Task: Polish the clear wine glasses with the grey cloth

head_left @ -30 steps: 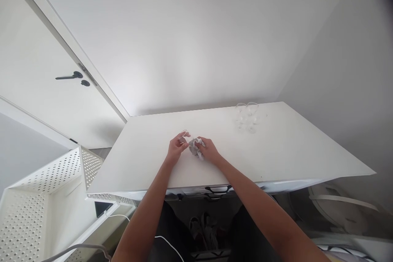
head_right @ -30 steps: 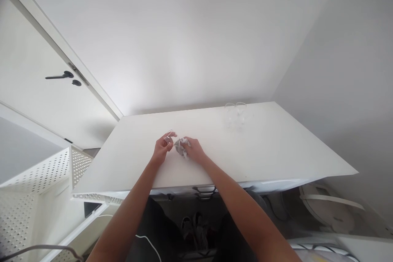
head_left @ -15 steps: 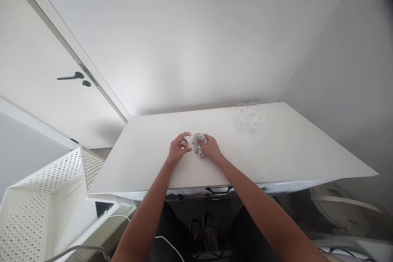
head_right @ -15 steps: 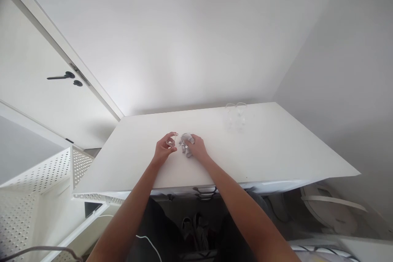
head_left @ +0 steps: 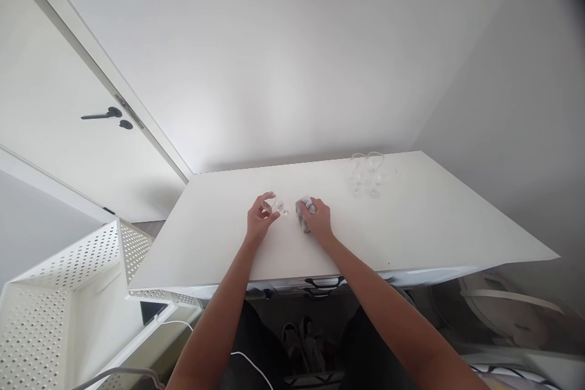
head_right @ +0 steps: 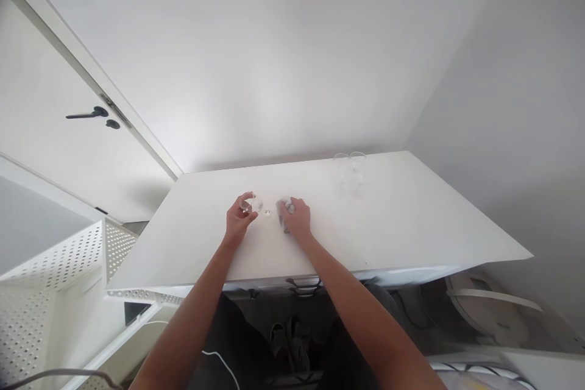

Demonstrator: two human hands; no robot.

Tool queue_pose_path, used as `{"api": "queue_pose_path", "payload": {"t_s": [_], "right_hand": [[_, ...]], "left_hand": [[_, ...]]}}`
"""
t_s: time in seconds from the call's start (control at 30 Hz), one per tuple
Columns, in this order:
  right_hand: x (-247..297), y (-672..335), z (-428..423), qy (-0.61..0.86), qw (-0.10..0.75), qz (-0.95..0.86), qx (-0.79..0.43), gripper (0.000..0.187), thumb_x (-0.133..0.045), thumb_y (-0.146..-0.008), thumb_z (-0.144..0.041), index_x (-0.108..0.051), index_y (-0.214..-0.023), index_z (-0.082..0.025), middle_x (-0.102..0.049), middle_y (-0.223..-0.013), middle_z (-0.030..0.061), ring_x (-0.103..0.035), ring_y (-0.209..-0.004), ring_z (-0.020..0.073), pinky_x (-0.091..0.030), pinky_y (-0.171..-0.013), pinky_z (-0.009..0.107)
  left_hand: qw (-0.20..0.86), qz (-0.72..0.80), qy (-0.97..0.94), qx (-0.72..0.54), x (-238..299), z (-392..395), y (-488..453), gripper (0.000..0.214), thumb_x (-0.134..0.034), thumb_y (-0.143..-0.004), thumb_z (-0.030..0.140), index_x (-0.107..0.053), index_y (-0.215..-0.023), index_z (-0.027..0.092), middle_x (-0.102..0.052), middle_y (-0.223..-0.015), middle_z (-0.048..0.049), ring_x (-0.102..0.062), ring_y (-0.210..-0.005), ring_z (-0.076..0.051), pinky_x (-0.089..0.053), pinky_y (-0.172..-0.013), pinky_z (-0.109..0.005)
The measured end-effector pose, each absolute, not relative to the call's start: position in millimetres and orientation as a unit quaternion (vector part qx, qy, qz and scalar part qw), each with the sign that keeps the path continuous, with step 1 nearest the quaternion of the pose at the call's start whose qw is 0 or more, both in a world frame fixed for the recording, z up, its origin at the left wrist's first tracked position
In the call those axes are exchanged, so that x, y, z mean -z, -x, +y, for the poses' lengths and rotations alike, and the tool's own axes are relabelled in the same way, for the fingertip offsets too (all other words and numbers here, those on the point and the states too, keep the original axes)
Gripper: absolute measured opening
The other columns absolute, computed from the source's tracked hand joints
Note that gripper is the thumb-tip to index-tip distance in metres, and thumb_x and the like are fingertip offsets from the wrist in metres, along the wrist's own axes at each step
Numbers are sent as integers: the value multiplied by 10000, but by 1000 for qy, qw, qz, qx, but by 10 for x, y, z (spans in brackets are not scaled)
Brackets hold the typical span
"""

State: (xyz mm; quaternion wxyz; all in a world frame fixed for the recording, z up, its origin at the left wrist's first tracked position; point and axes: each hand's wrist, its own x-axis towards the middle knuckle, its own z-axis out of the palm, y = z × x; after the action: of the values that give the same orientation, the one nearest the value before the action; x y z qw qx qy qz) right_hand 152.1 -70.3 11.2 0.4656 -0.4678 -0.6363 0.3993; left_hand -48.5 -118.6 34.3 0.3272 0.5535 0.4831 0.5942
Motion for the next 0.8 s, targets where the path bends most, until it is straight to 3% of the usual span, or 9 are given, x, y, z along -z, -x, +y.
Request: {"api": "queue_pose_path", "payload": {"t_s": [0.1,0.2,0.3,0.5,0.63,0.8], "right_hand": [[-154,-1460,-755,401,467,-702,-359,320,-598,-899,-495,-598,-723,-229,-614,-935,63,-593,-809,212,-492,-773,365],[-161,-1409,-789,335,440,-749,-365,192,-623,-898,-418,-675,-953,-241,-649,-1093,65,-631,-923,217,-499,-861,373],[-128,-1393,-782,348,399,-754,-388,338,-660,-879,-407,-653,-1189,-275,-690,-1141,52,-646,-958,230,-503,-887,396],[-94,-1377,-768,313,342,-787,-407,201,-613,-901,-349,-725,-1050,-273,-740,-1019,11,-662,-897,207,-513,-855,357],[-120,-1379,-786,301,332,-791,-416,228,-626,-890,-316,-721,-1094,-276,-740,-1046,6,-673,-911,198,-510,-855,339],[-162,-1403,-799,272,319,-803,-423,292,-643,-882,-320,-701,-1163,-263,-740,-1100,33,-680,-957,221,-507,-886,367]], "left_hand": [[347,475,-549,-594,-329,-1177,493,525,-803,-790,483,-664,-1244,259,-599,-1296,-108,-529,-703,-95,-496,-612,-264],[380,469,-537,-590,-297,-1168,501,544,-740,-851,494,-613,-1325,259,-575,-1332,-128,-548,-624,-69,-462,-535,-256],[405,449,-529,-595,-273,-1162,507,546,-722,-872,488,-586,-1346,254,-530,-1408,-153,-587,-606,-69,-473,-529,-268],[489,411,-493,-591,-283,-1160,472,581,-607,-934,579,-474,-1419,289,-554,-1427,-161,-554,-508,-29,-473,-519,-260],[539,404,-448,-587,-317,-1157,447,617,-518,-953,644,-398,-1464,320,-551,-1444,-159,-609,-522,-59,-433,-469,-242],[553,411,-414,-594,-357,-1168,466,651,-493,-945,684,-415,-1472,309,-595,-1412,-162,-531,-469,-41,-427,-474,-255]]}}
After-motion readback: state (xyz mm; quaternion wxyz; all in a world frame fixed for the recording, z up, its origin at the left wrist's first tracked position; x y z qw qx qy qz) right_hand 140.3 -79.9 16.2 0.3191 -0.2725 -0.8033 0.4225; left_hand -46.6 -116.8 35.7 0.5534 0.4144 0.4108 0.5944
